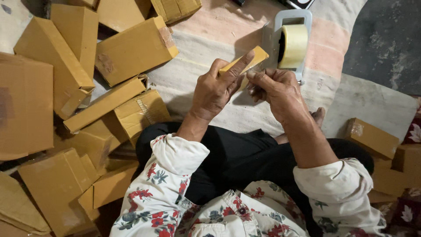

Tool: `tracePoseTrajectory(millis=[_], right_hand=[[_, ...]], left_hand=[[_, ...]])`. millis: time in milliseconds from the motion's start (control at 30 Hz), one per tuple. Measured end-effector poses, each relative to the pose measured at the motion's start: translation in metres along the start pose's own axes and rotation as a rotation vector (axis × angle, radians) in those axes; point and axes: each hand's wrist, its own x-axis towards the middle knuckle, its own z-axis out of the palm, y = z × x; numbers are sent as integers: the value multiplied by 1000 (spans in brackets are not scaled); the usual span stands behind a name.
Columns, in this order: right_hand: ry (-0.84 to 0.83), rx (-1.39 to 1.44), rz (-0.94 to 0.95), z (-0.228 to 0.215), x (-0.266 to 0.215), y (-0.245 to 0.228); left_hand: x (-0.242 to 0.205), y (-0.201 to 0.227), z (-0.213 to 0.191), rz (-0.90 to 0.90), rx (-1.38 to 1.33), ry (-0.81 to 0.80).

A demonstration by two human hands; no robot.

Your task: The person sits on the floor and repeatedly unpacks smart watches from their retail boxes, places them into small brown cardboard shipping boxes, and seals the boxes with packing tape. The person handles the watches, charging cables, and boxes by hand.

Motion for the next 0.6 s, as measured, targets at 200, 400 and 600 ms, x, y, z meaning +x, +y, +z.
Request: tracePoseTrajectory(millis=[200, 400, 600], right_hand=[[7, -17, -3, 3, 0, 2], [13, -1, -11, 4, -6, -2], [-10, 58, -44, 6, -13, -6]], left_hand=[[0, -4, 4, -30, -63, 18], [1, -3, 1, -9, -49, 47], [0, -3, 1, -111, -32, -64]])
